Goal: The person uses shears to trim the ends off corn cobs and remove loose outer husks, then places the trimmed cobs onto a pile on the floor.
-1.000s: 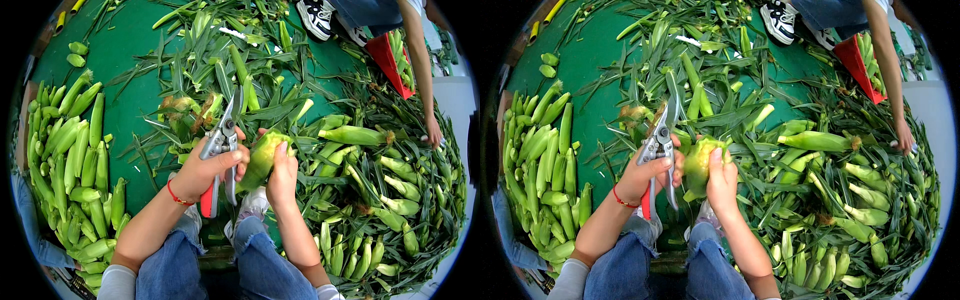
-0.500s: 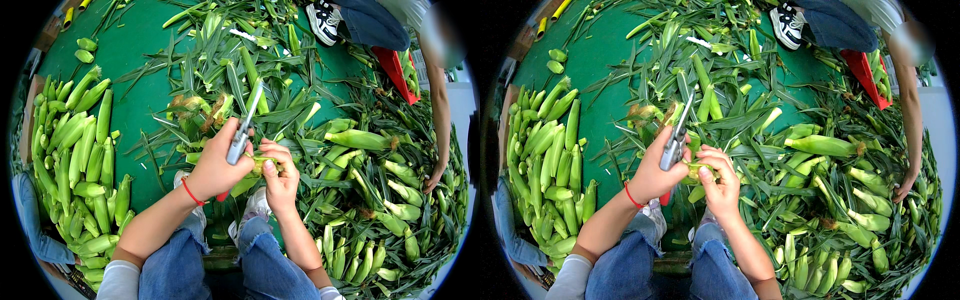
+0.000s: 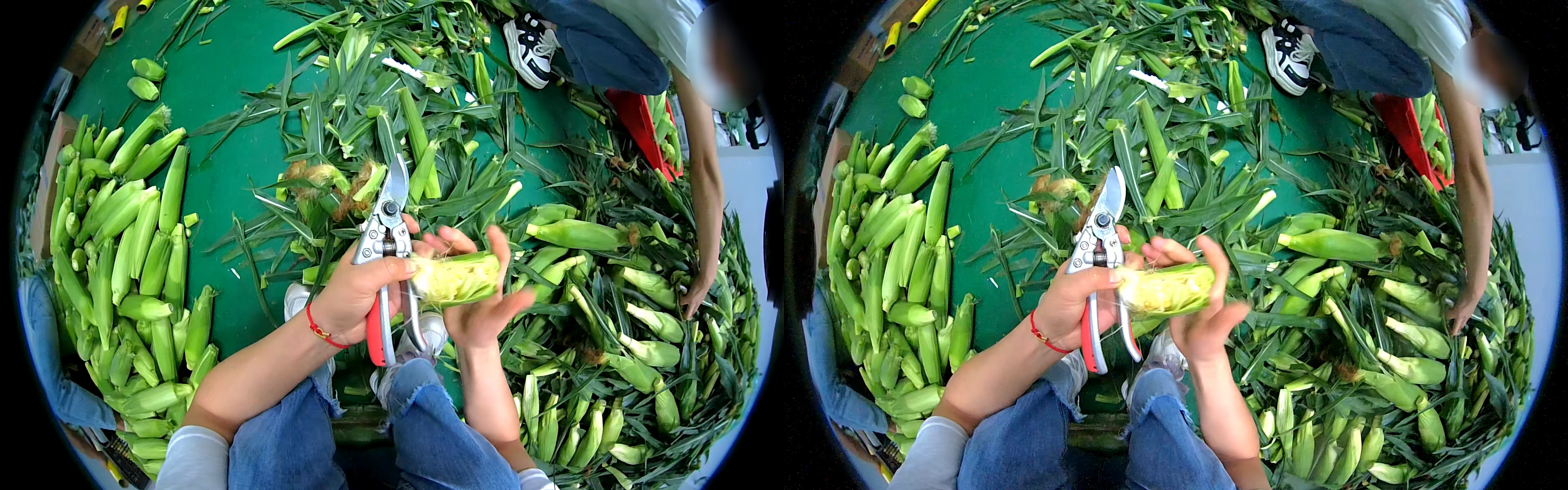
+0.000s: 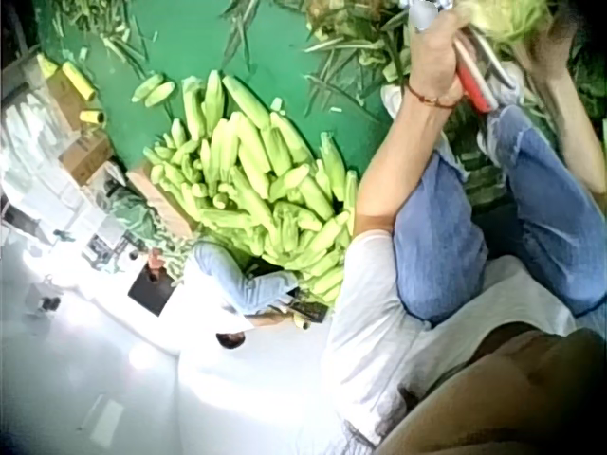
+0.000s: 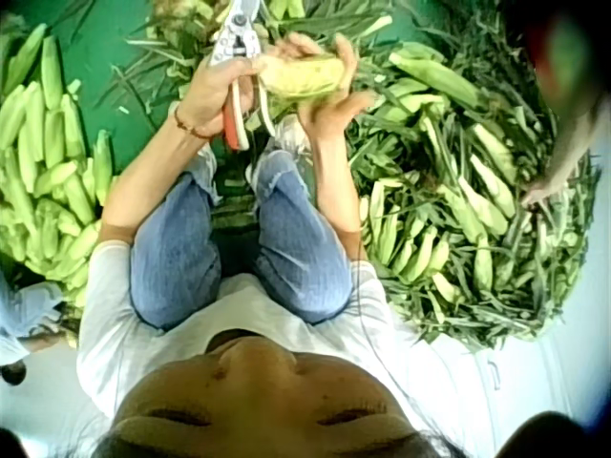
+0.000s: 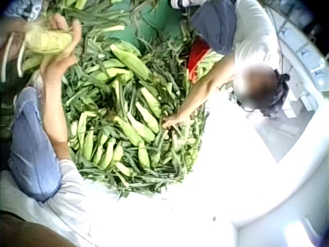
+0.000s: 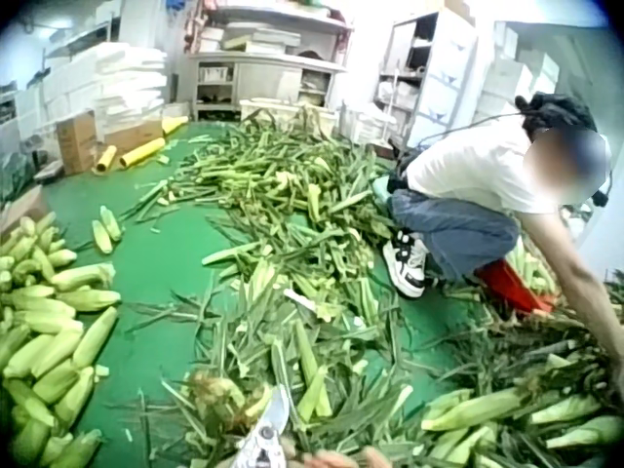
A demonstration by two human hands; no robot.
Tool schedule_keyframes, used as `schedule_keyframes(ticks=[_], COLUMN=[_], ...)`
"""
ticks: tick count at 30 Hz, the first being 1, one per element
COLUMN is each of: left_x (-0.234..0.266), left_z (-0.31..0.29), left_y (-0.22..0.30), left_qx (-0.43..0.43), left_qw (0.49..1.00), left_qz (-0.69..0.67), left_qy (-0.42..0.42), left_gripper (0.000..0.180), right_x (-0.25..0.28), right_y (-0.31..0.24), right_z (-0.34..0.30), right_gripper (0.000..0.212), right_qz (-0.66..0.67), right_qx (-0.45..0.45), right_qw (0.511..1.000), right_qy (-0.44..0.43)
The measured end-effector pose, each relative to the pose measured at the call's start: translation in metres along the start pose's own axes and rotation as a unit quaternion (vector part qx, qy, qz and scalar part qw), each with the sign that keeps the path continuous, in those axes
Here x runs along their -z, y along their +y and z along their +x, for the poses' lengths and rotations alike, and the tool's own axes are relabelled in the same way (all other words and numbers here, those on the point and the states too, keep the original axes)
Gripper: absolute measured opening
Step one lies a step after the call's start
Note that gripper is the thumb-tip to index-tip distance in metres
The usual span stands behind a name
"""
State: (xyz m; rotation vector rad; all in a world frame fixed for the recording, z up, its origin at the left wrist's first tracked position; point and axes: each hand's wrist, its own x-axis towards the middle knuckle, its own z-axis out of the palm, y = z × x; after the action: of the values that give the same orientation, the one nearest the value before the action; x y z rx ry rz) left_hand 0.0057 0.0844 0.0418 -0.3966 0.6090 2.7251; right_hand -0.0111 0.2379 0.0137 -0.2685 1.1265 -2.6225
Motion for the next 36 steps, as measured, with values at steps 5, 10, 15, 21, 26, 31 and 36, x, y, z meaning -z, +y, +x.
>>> schedule_keyframes(ticks=[5,10,15,21,26,31,36], left_x=[0.006,0.045,0.079,0.033,0.0,0.022,0.101], left_z=[0.002,-0.008,-0.033,-0.04,-0.081,-0.17,-0.333], left_y=[0.013,0.031,0.02,0.066,0.102,0.096,0.043], left_qx=[0.028,0.1,-0.062,0.091,0.023,-0.093,-0.197], left_qw=[0.986,0.961,0.234,0.631,0.834,0.812,0.811], left_qz=[0.152,0.252,0.961,0.77,0.528,0.576,0.422], left_qy=[-0.056,-0.049,-0.136,0.034,-0.159,0.021,0.354], left_gripper=[0.039,0.042,0.055,0.057,0.071,0.063,0.059], right_x=[0.004,0.008,0.025,0.008,-0.099,-0.132,-0.028], right_y=[-0.006,-0.017,-0.058,-0.099,-0.044,-0.032,-0.043], right_z=[-0.002,-0.005,-0.008,-0.006,0.026,0.029,-0.028], right_gripper=[0.128,0.054,0.018,0.02,0.037,0.085,0.063], right_qz=[-0.432,-0.454,-0.208,-0.13,0.068,-0.187,-0.335], right_qx=[0.011,-0.001,0.175,0.121,-0.059,-0.077,-0.005], right_qw=[0.899,0.877,0.91,0.953,0.991,0.979,0.921], right_qy=[-0.075,0.156,0.313,0.245,0.103,-0.004,0.198])
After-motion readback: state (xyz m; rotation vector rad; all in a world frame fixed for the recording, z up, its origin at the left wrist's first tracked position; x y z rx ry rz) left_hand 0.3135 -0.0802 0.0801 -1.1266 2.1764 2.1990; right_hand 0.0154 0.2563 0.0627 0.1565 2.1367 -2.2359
